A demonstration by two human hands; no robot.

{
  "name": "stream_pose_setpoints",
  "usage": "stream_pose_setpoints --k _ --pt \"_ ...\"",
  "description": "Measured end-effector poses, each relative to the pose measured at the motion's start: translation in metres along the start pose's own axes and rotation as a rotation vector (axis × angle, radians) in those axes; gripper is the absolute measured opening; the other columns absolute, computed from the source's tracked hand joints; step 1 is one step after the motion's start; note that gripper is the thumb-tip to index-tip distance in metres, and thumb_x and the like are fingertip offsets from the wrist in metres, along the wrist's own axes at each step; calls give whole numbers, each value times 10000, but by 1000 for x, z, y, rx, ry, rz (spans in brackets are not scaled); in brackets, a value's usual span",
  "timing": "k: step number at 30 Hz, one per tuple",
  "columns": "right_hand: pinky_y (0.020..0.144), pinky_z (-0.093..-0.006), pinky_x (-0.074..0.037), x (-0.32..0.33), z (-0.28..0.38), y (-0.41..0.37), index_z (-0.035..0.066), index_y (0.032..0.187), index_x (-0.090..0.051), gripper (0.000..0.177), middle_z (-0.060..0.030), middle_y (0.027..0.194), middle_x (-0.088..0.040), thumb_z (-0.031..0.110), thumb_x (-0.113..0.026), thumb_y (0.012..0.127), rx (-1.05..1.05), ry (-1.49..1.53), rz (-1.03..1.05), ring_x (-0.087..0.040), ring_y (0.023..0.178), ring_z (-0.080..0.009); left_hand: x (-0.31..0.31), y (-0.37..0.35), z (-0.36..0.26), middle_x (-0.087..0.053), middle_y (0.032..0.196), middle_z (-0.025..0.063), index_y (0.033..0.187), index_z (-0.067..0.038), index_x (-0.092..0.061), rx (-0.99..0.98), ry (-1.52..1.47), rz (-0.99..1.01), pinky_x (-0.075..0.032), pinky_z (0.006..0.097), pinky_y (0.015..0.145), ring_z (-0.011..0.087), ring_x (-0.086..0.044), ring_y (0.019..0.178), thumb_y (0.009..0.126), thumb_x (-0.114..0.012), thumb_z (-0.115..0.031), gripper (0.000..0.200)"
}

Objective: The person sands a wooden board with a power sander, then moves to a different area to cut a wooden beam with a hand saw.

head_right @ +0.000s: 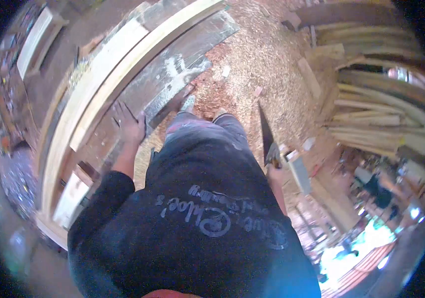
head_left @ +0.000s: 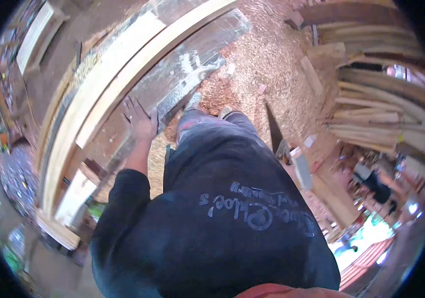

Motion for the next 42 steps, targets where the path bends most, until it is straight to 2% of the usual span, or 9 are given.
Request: stream_pose_setpoints --k 12,19,25,30,31,33,36,40,42 --pt "726 -422 -587 108 39 167 -75 1209 -684 479 -156 936 -733 132 -734 780 174 -377 -84 -725 810 -270 -39 117 -248 -39 1763 308 1712 -44 -148 216 7 -20 6 718 1267 474 3 1642 961 -493 -755 1090" --pt "490 -333 -528 135 52 245 -51 1255 -604 438 -83 814 -638 60 -684 840 190 -116 -44 -630 568 -173 -65 191 -388 -42 1698 440 1692 6 -166 290 -50 -72 -38 743 1243 592 -6 1598 979 -489 -736 1079" --pt "539 -364 -558 85 61 215 -64 1323 -604 531 -141 1009 -706 60 -711 818 246 8 -42 -676 643 -208 -76 232 -467 -33 1690 452 1705 -29 -174 134 -42 11 -12 733 1249 600 6 1592 1002 -467 -681 1003" --pt "503 -348 -543 27 74 157 -69 1279 -596 474 -148 977 -686 84 -717 847 -67 -92 77 -644 587 -194 -86 225 -480 5 1756 328 1708 -76 -220 -223 26 213 1 736 1250 546 10 1615 1004 -497 -607 925" --pt "484 -346 -528 18 72 159 -55 1286 -591 479 -149 1004 -681 85 -725 848 -79 -91 109 -649 613 -186 -75 220 -489 -259 1745 212 1583 -124 -494 -358 62 67 -152 686 1269 476 -264 1585 1004 -543 -518 701" --pt "509 -336 -520 12 95 134 -27 1235 -628 424 -117 954 -682 147 -778 878 -44 -21 90 -650 639 -172 -99 217 -516 -471 1608 160 1413 -160 -632 -707 -247 306 -324 611 1205 430 -473 1435 1010 -560 -431 491" --pt "579 -324 -537 4 137 113 -15 1238 -654 406 -83 916 -684 184 -803 916 666 77 -87 -658 679 -157 -79 221 -532 -666 1388 109 1207 -183 -732 -785 -567 421 -505 523 1036 389 -655 1192 998 -607 -322 281" --pt "614 -318 -541 -19 153 104 19 1339 -635 464 -63 964 -687 167 -813 936 79 153 288 -648 716 -140 16 246 -508 -698 1316 132 1195 -179 -735 -623 -619 394 -571 495 897 398 -694 1087 944 -711 -316 287" --pt "573 -298 -491 -22 200 79 36 1245 -670 347 -17 831 -657 146 -787 937 157 296 266 -594 637 -108 67 263 -468 -691 1304 181 1250 -119 -695 -641 -450 -38 -579 494 882 403 -701 1057 897 -776 -322 415"
Point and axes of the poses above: each hand's wrist, its own y-axis towards the middle knuckle, its own x-axis out of the back of the hand, z = x × y, the point moved 9 cm from there along y, towards the middle knuckle
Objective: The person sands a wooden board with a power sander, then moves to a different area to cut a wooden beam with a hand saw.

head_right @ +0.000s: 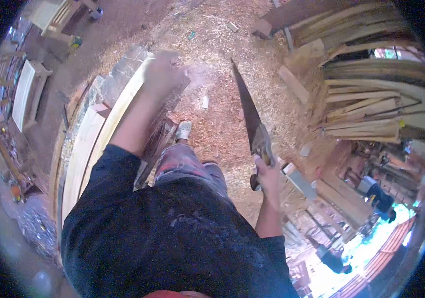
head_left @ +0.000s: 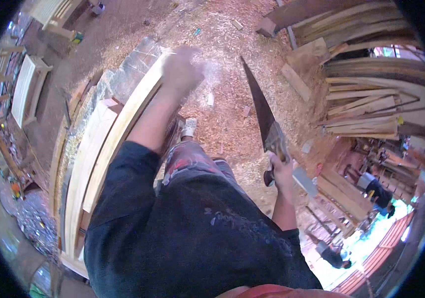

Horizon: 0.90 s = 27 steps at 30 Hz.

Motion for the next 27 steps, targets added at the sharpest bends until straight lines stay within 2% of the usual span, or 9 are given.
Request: stream_pose_setpoints --k 5,8,9,10,12,14,16,21,27 --pt "568 -268 -477 -31 -11 -30 22 1190 -696 276 -1 812 -659 73 -743 922 163 121 -1 -584 629 -86 19 -14 103 -701 1215 284 1344 6 -609 203 443 244 -557 535 964 435 -693 1162 858 -792 -477 710" --pt "598 -314 -517 -48 -69 -53 4 1146 -715 254 -8 799 -693 72 -740 902 -53 249 28 -629 659 -110 25 -9 88 -728 1167 288 1310 10 -638 89 479 243 -553 528 968 445 -704 1138 879 -757 -582 742" --pt "655 -346 -541 -43 -74 -72 12 1153 -721 277 -4 808 -699 94 -756 891 -109 112 -24 -645 704 -137 33 -13 67 -727 1199 275 1316 18 -639 -21 277 219 -542 513 994 438 -700 1137 880 -777 -579 752" --pt "728 -361 -554 -38 -52 -91 12 1170 -721 328 -7 866 -714 148 -783 879 191 211 -106 -658 780 -156 42 -18 46 -726 1230 262 1322 27 -639 -133 78 218 -530 497 1020 431 -697 1136 881 -796 -577 763" --pt "747 -340 -546 -33 -92 -126 26 1264 -724 400 -28 897 -705 184 -773 900 166 183 -176 -634 822 -134 43 -33 43 -721 1248 209 1328 13 -643 -92 16 217 -543 486 995 387 -699 1141 900 -815 -480 675" --pt "888 -342 -528 -30 -125 -164 57 1375 -675 489 -33 1059 -726 226 -778 928 237 368 -224 -640 956 -136 54 -51 -8 -717 1241 233 1323 13 -643 -193 19 268 -540 488 1000 406 -697 1129 923 -807 -436 623" --pt "950 -344 -523 -19 -151 -199 69 1436 -644 551 -32 1131 -734 247 -787 934 197 440 -271 -642 1020 -136 54 -65 15 -708 1224 295 1288 37 -644 -547 448 -99 -527 534 1008 494 -672 1142 876 -810 -299 557" --pt "879 -341 -529 -12 -132 -277 75 1448 -627 588 -28 1034 -714 317 -792 939 42 383 -354 -627 938 -116 53 -56 4 -683 1268 320 1302 70 -616 -139 473 254 -505 540 1046 502 -654 1184 811 -826 -304 652" --pt "877 -374 -538 -49 -143 -262 67 1469 -593 657 -86 1053 -725 347 -799 911 162 300 -361 -676 954 -178 35 -35 58 -722 1172 310 1257 57 -637 -342 565 21 -541 543 1004 506 -699 1085 810 -832 -334 625"
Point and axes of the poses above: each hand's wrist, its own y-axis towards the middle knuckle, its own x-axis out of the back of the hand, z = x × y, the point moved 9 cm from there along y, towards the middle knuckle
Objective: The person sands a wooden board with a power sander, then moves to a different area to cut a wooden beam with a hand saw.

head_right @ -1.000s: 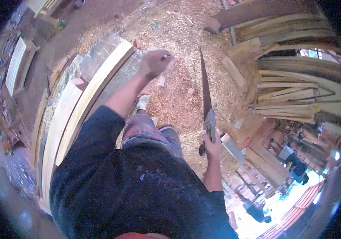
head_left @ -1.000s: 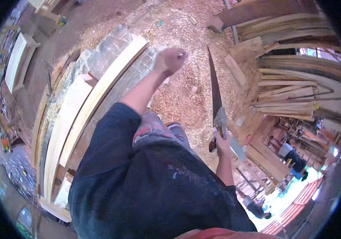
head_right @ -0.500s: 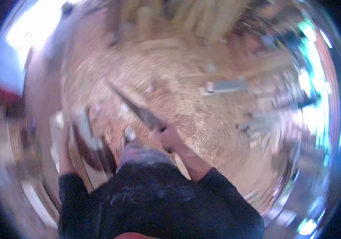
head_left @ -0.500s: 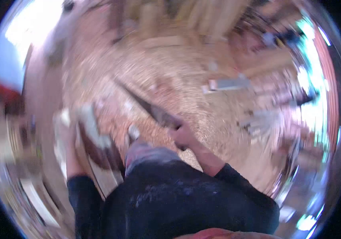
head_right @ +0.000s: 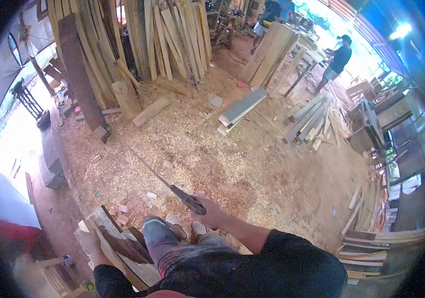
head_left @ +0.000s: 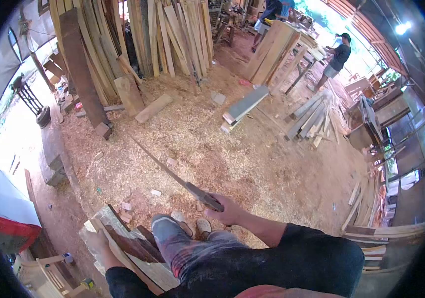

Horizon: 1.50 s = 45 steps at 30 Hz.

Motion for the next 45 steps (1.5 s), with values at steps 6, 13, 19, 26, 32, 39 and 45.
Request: stream_pose_setpoints --k 6,13,19,26,32,39,45 --pt "877 -349 -538 -54 8 7 53 1519 -551 701 -78 1092 -716 308 -782 908 -119 165 21 -659 987 -161 50 -6 -32 -728 1198 270 1249 15 -646 148 19 294 -567 537 971 465 -729 1070 840 -806 -459 646" --pt "931 -343 -536 -130 43 -3 55 1500 -576 650 -85 1123 -729 248 -769 910 -2 261 -10 -664 1018 -186 33 0 -18 -730 1236 256 1314 15 -629 104 67 391 -567 505 999 423 -733 1131 851 -789 -476 694" --pt "971 -358 -530 -165 73 -22 41 1471 -597 602 -123 1165 -740 176 -741 902 175 284 -24 -671 1059 -193 -2 6 -4 -735 1210 268 1235 60 -669 129 -34 446 -569 493 1007 422 -738 1119 836 -794 -377 604" --pt "1013 -365 -514 -162 100 -69 29 1463 -598 608 -166 1220 -737 149 -725 880 150 221 -87 -680 1127 -219 -33 13 11 -738 1186 291 1202 85 -681 146 -276 257 -585 497 968 448 -735 1107 836 -768 -292 532" --pt "1034 -387 -508 -163 97 -84 46 1467 -597 614 -184 1244 -727 153 -716 875 162 195 -91 -688 1148 -268 -63 24 21 -753 1159 297 1206 81 -693 192 -233 295 -587 484 967 443 -742 1092 821 -759 -226 497" --pt "1075 -402 -494 -170 102 -80 49 1487 -582 643 -201 1280 -714 229 -713 884 247 220 -38 -672 1202 -284 -29 22 1 -737 1184 317 1222 79 -674 197 -299 300 -577 502 980 455 -727 1124 850 -772 -354 579" --pt "1090 -388 -489 -188 125 -67 27 1501 -562 642 -169 1277 -720 309 -728 949 255 99 53 -664 1202 -243 -11 19 -4 -720 1237 305 1407 13 -558 228 -311 305 -549 552 986 471 -704 1151 944 -638 -581 757"
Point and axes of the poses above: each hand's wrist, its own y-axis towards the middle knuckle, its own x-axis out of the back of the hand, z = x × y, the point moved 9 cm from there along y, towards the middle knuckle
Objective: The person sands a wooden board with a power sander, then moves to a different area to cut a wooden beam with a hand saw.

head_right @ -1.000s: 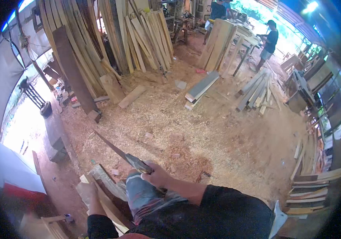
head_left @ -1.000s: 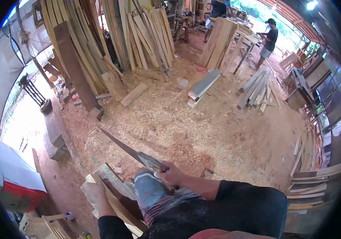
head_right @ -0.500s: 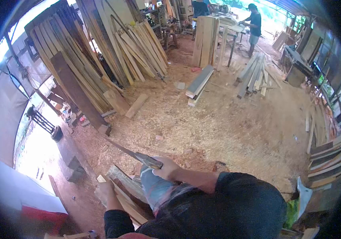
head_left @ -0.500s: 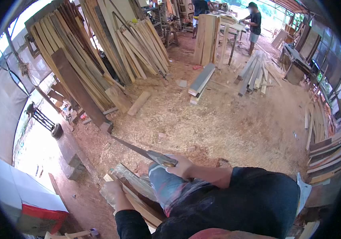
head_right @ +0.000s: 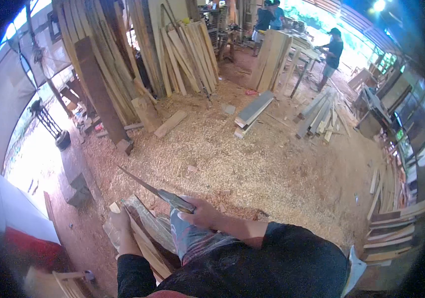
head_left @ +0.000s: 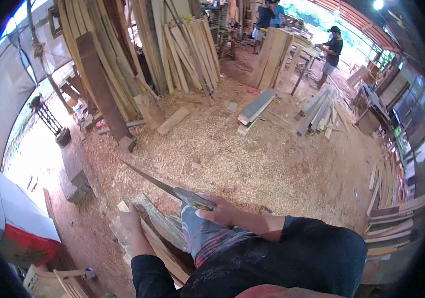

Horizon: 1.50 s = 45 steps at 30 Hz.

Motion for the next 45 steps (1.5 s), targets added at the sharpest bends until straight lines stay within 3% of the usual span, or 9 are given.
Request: stream_pose_setpoints --k 5,12,13,15,18,20,22,30,45 --pt "1039 -369 -513 -26 43 21 20 1501 -554 636 -159 1246 -722 336 -732 978 124 130 -7 -666 1164 -214 -13 13 28 -721 1121 328 1205 40 -663 -77 -383 -112 -499 618 899 542 -676 1048 1050 -496 -393 490" --pt "993 -325 -517 -77 31 57 20 1525 -533 627 -79 1222 -719 241 -758 983 221 -23 60 -645 1120 -144 -13 33 42 -728 1074 329 1061 47 -714 69 -297 -183 -520 611 888 539 -686 997 1052 -478 -308 426" --pt "984 -324 -518 -83 20 56 25 1524 -536 614 -77 1211 -722 232 -753 988 123 69 63 -646 1107 -142 -21 38 48 -740 1078 310 1109 50 -721 110 -283 -171 -536 574 907 515 -699 999 1034 -502 -297 417" --pt "966 -323 -520 -101 1 50 35 1523 -541 589 -72 1191 -729 212 -743 999 -84 254 87 -648 1080 -139 -40 46 57 -752 1069 292 1146 47 -737 -218 -350 -352 -550 530 917 465 -720 1000 1002 -541 -270 400" --pt "882 -310 -538 -104 -24 38 42 1530 -537 575 -72 1154 -730 205 -730 1015 -178 204 60 -659 993 -137 -70 71 78 -767 984 267 1041 29 -793 -243 -251 -288 -564 487 869 407 -745 947 932 -586 -200 327" --pt "812 -296 -549 -97 -24 34 45 1537 -532 575 -63 1135 -727 210 -726 1022 -282 174 88 -662 923 -125 -14 35 57 -747 848 275 933 35 -792 12 -510 -326 -547 518 763 451 -729 785 927 -606 -211 308" --pt "748 -279 -541 -90 -30 39 36 1544 -521 581 -43 1118 -718 217 -720 1029 -248 171 139 -637 867 -95 -12 34 59 -749 967 298 976 14 -791 153 -445 -290 -547 541 834 470 -733 912 989 -606 -322 384" --pt "987 -348 -537 -77 -9 41 -35 1508 -524 551 -114 1217 -735 178 -686 1027 -12 13 229 -701 1103 -188 -4 35 56 -748 956 295 923 20 -777 246 -306 -224 -544 551 882 474 -727 940 1010 -616 -426 481" --pt "1050 -384 -519 -84 -18 57 -39 1480 -535 555 -209 1220 -749 205 -698 1009 18 -122 403 -728 1190 -286 -7 34 57 -751 968 293 961 18 -773 166 -259 -262 -548 548 874 474 -722 944 1006 -619 -452 496"
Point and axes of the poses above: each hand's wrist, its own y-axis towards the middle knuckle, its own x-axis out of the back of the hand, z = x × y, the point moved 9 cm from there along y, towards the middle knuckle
